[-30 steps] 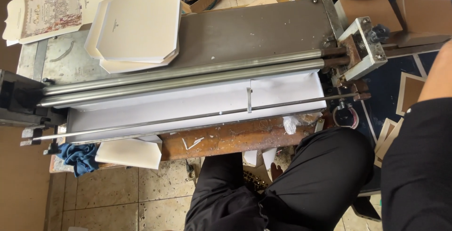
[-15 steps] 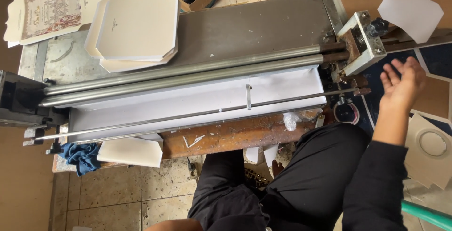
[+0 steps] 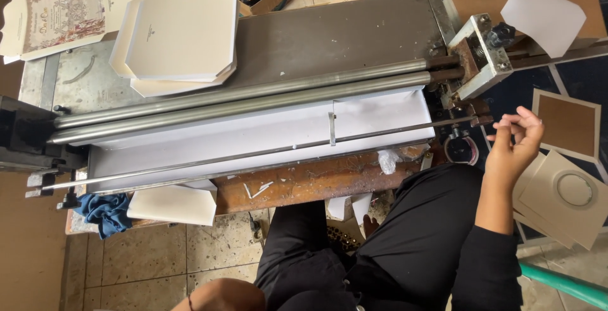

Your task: Feeding individual paper sheets into a roller-based gluing machine for adhesive application in a print shop.

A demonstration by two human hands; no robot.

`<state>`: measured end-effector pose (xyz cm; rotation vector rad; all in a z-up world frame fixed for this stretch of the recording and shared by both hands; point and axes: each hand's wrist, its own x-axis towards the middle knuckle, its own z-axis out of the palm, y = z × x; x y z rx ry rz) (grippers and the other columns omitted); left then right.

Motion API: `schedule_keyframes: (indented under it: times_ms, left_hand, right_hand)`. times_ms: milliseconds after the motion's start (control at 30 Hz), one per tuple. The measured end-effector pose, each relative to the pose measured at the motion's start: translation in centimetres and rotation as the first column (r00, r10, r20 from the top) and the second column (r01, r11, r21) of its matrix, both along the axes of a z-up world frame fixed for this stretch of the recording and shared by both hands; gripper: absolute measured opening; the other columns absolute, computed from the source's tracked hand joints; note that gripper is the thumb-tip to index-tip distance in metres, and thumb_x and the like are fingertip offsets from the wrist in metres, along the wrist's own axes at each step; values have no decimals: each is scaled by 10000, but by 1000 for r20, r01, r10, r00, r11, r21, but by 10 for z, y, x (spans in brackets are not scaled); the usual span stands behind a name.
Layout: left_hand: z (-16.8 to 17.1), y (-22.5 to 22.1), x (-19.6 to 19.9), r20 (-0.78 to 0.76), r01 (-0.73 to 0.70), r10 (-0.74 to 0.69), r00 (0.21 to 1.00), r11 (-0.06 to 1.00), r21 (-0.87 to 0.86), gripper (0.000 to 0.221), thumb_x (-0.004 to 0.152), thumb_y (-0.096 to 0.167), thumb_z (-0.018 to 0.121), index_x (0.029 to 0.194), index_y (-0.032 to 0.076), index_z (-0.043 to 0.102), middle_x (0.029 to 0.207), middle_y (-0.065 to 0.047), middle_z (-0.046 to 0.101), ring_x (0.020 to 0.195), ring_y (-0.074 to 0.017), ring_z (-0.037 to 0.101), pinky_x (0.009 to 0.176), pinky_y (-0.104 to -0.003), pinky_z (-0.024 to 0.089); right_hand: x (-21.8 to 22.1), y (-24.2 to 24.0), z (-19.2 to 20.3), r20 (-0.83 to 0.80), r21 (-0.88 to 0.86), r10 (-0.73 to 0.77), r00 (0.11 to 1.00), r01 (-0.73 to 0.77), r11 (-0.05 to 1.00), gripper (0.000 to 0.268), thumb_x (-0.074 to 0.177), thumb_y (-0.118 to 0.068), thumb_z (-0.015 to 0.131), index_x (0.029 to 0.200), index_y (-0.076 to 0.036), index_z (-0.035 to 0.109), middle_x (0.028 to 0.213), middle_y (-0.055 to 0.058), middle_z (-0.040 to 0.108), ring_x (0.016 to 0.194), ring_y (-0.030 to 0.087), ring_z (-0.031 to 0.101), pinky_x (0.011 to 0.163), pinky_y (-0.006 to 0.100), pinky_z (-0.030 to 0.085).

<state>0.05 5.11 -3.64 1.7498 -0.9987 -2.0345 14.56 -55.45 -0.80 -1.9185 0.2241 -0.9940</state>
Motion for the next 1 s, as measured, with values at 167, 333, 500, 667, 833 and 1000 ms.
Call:
schedule_keyframes:
  times_ms: [167, 333, 500, 667, 833, 1000]
  left_hand:
    - [63, -18, 44, 15, 30, -28, 999, 994, -107, 453, 905, 285, 641, 1331, 183, 756, 1307, -12, 775, 1142, -213, 750, 953, -368, 598]
    - [169, -41, 90, 365, -217, 179, 913, 974, 65, 185, 1096, 230, 656, 1157, 348, 785, 1062, 112, 822, 1031, -31, 769, 1032, -224, 641]
    - [204, -12, 160, 611, -438, 671, 420, 740, -511, 124, 970, 122, 750, 1003, 233, 796, 1114, 99, 861, 868, -107, 803, 758, -255, 654]
    - [223, 16, 270, 714, 42, 636, -292, 754, -655, 263, 1092, 181, 789, 1322, 79, 713, 1266, -105, 740, 593, -235, 647, 575, -423, 561]
    - [171, 29, 375, 765, -97, 603, -227, 767, -634, 588, 1103, 285, 742, 1528, -64, 535, 1472, -344, 545, 1349, -522, 530, 1133, -615, 436]
    - [144, 11, 396, 873, -290, 484, -66, 828, -481, 972, 1018, 725, 659, 1455, -127, 495, 1532, -465, 444, 1456, -668, 356, 1109, -682, 377]
  right_hand:
    - [-2, -1, -4, 0, -101, -20, 1000, 20, 995, 320, 1197, 126, 531, 1512, 118, 590, 1215, 191, 625, 961, 253, 644, 706, 354, 556]
    - [-2, -1, -10, -20, -112, -48, 999, 46, 993, 219, 1268, -39, 347, 1166, 39, 525, 1061, 202, 676, 761, 234, 628, 676, 316, 477]
    - [-2, -1, -14, 61, -21, 42, 997, -41, 999, 261, 1269, -133, 279, 1150, 46, 427, 1017, 255, 621, 675, 303, 571, 611, 345, 456]
    - [-5, 4, -12, -4, -36, 49, 999, -49, 998, 470, 1354, -262, 282, 1124, 68, 525, 967, 211, 640, 654, 265, 561, 640, 342, 484]
    - [-6, 12, -8, -131, -26, 63, 989, -67, 997, 604, 1371, -246, 336, 922, 39, 623, 832, 143, 669, 632, 203, 564, 661, 311, 467]
    - [-4, 11, -11, -91, -32, 86, 992, -90, 995, 708, 1363, -392, 313, 817, 6, 526, 795, 167, 639, 619, 219, 553, 637, 321, 452]
